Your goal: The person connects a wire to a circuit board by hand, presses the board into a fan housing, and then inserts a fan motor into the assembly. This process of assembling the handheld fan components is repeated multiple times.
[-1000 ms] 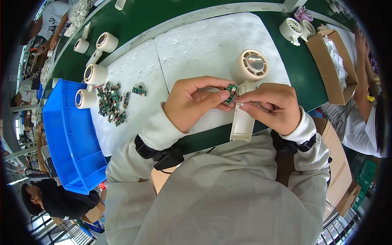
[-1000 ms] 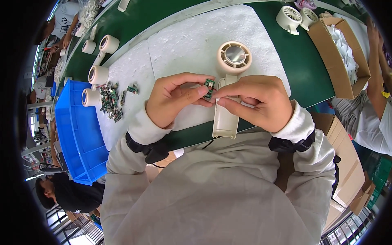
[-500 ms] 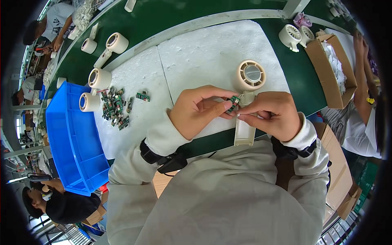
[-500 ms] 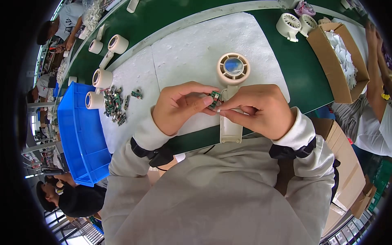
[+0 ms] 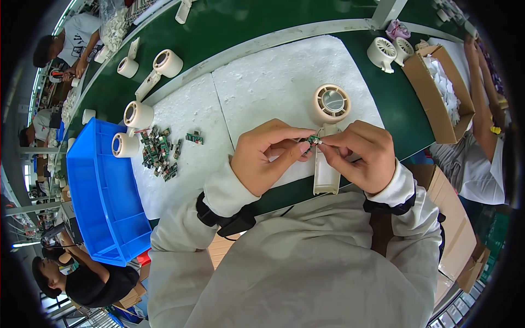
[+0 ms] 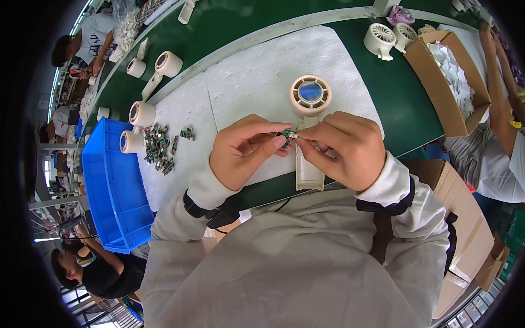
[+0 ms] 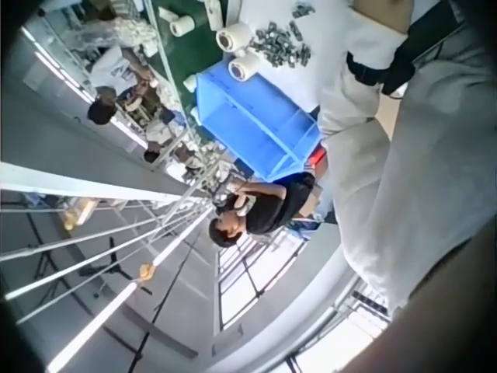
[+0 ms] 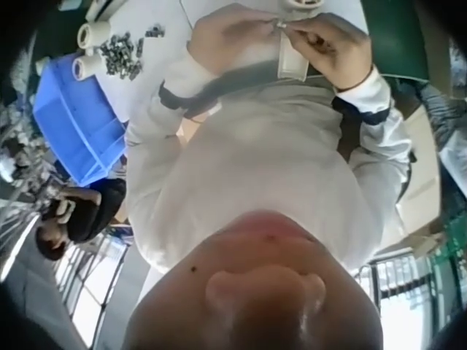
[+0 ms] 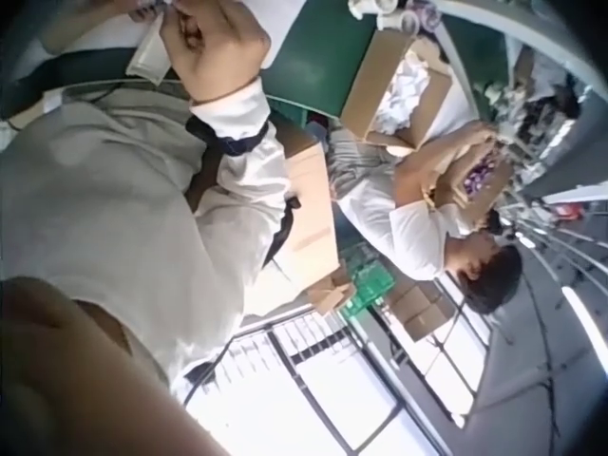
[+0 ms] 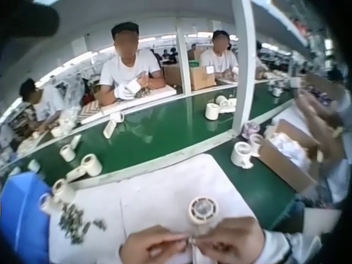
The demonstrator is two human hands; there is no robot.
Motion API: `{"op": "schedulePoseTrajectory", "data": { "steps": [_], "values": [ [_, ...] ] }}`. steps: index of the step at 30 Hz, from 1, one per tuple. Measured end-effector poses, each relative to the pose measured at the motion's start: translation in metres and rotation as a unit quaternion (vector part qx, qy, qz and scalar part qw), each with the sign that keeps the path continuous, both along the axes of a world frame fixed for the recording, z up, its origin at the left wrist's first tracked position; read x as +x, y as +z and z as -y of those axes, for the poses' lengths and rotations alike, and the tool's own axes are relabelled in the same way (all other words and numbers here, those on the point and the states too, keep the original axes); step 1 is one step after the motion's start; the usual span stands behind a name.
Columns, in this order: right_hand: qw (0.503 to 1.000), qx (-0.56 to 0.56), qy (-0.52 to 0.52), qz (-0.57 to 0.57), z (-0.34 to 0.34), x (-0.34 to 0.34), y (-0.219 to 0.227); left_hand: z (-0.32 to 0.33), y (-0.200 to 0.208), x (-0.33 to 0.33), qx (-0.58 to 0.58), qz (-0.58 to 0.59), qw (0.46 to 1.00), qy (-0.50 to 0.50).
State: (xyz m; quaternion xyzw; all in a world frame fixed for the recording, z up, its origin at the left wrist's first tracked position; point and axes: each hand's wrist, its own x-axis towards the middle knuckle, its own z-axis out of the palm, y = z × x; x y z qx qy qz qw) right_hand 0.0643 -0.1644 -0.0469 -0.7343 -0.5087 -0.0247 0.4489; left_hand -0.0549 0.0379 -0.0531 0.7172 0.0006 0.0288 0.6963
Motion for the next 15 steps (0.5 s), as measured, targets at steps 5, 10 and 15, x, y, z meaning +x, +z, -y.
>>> {"op": "schedulePoseTrajectory", "data": {
  "steps": [5, 10, 15],
  "values": [
    [0.992, 0.006, 0.005, 0.124, 0.0013, 0.0006, 0.0010, 0.0009, 0.0008, -0.0008, -0.005, 0.021, 1.000, 0.009],
    [0.982, 0.008, -0.006, 0.188, -0.0017, 0.0005, -0.0036, -0.0006, 0.0003, -0.0005, 0.019, 0.048, 0.999, 0.005],
    [0.976, -0.022, -0.023, 0.213, 0.0001, -0.0021, -0.0024, 0.0004, 0.0033, 0.0040, 0.021, 0.057, 0.998, 0.012]
  ]
}}
